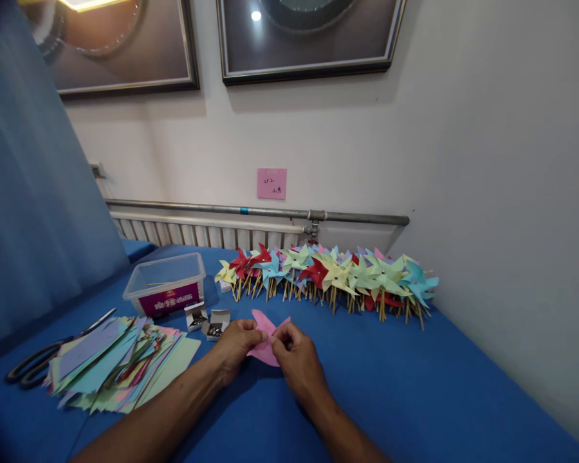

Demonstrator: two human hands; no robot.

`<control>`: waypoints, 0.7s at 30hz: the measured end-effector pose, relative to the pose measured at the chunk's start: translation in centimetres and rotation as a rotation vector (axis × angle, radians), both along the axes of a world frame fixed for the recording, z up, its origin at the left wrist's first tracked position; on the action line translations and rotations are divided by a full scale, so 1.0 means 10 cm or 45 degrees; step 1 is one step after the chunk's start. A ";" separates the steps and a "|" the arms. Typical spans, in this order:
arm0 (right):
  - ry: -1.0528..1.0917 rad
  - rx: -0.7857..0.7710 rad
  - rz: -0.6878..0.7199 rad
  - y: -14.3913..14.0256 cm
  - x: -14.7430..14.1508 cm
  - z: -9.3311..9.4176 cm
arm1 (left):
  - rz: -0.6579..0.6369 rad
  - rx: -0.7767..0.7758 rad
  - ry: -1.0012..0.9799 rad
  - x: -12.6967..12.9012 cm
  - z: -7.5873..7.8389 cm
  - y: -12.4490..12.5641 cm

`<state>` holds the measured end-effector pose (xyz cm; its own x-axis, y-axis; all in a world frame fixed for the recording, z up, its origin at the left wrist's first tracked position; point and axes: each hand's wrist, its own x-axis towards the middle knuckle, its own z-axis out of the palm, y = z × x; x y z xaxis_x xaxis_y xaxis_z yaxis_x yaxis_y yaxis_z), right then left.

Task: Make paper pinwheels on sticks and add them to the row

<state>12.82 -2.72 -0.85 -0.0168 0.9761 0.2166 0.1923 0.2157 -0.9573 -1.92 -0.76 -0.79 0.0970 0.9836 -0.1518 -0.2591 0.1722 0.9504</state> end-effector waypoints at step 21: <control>-0.262 0.324 -0.062 -0.20 -0.13 0.02 | 0.198 0.063 -0.269 0.06 0.08 -0.03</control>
<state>11.49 -4.69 -0.67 -0.0406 0.8919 0.4505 0.3920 0.4289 -0.8139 -1.33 -1.11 0.02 -0.0315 0.9949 -0.0955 -0.4727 0.0693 0.8785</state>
